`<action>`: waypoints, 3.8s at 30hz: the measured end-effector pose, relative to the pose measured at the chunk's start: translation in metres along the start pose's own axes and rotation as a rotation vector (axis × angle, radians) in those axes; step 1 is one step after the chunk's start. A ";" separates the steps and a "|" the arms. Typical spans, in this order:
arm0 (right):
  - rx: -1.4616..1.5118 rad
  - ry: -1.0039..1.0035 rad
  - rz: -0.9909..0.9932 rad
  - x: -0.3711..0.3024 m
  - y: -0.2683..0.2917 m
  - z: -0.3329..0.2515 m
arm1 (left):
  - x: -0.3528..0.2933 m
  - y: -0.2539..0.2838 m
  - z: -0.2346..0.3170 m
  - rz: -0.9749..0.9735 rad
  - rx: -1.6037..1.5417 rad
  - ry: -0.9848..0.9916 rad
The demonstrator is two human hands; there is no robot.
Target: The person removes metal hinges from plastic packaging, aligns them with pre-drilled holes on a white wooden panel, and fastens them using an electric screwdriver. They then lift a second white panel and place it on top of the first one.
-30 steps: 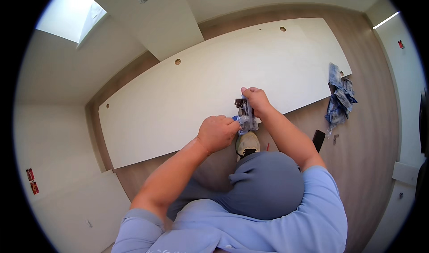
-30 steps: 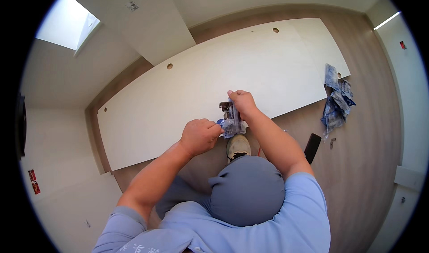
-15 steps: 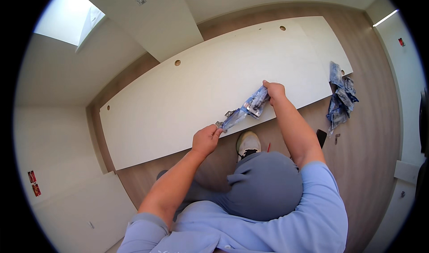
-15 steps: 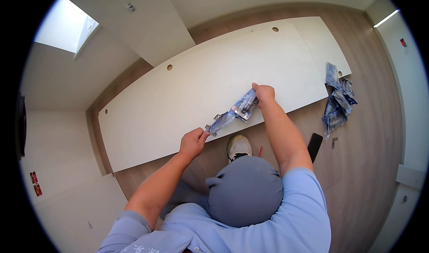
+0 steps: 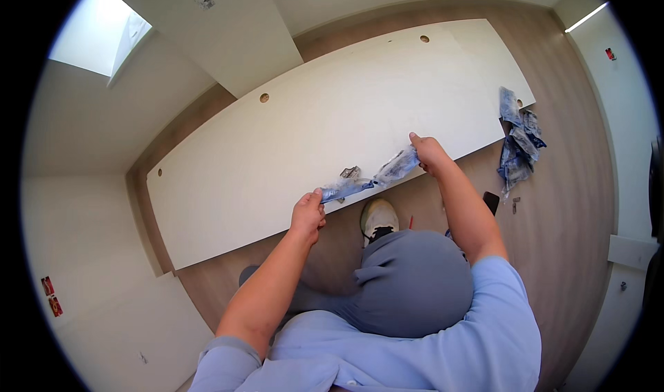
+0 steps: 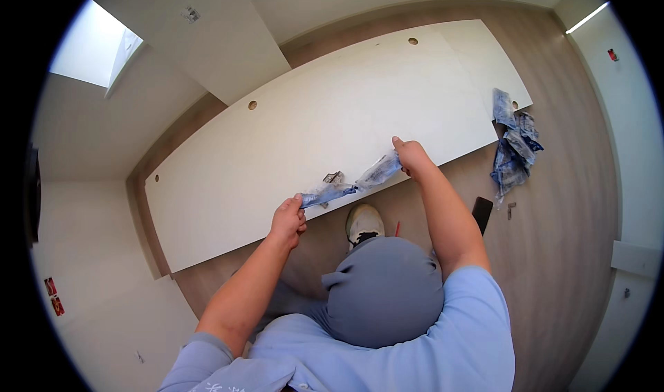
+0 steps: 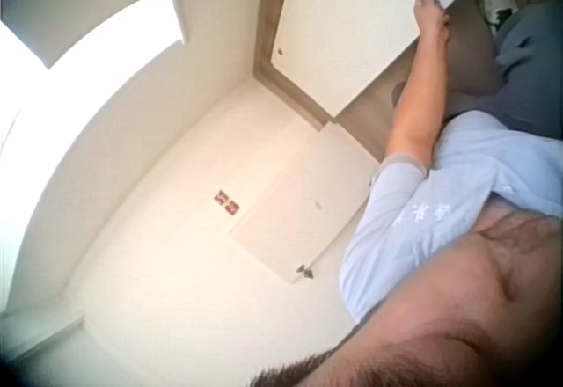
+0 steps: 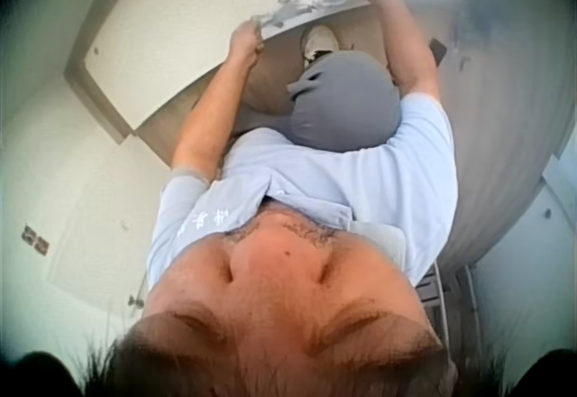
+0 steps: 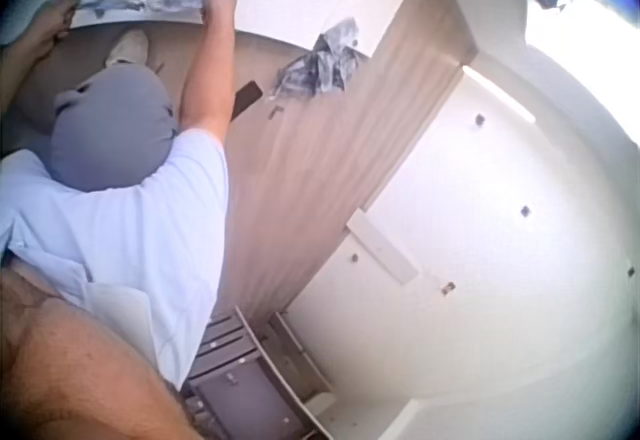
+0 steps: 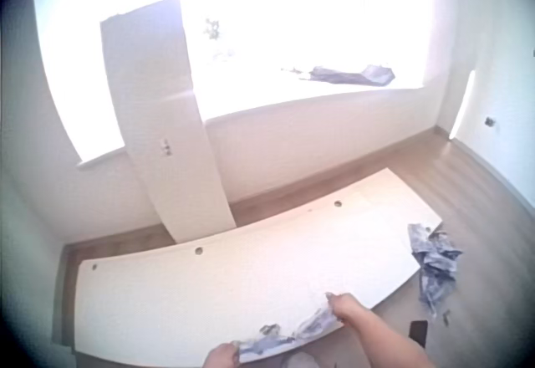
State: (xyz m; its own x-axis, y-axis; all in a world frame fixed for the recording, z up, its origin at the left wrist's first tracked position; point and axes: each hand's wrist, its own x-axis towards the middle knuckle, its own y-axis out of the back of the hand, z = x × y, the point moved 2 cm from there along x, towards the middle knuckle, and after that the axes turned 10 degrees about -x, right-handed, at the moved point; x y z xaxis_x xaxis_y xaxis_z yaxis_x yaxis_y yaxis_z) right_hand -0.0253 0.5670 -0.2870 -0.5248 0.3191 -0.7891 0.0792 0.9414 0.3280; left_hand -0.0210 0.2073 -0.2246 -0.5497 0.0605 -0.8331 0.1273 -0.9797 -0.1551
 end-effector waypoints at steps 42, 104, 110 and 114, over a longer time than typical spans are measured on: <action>-0.734 0.965 0.365 -0.053 -0.016 0.042 | -0.053 0.119 -0.036 -0.098 0.376 0.061; 0.787 0.124 -0.559 -0.118 -0.100 -0.021 | -0.085 -0.040 0.003 -0.691 0.904 -1.007; 0.301 0.424 -0.487 -0.138 -0.105 -0.052 | -0.018 -0.019 -0.017 -0.612 -0.460 0.115; -0.569 0.925 -0.135 -0.172 -0.100 -0.096 | -0.038 -0.063 0.007 -0.404 -0.476 0.227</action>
State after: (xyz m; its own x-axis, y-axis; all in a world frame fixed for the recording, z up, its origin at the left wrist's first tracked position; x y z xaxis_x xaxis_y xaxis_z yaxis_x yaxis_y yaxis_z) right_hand -0.0246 0.4071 -0.1345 -0.9523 -0.2121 -0.2194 -0.3047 0.6982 0.6478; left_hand -0.0137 0.2659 -0.1794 -0.4495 0.4953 -0.7434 0.3271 -0.6832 -0.6529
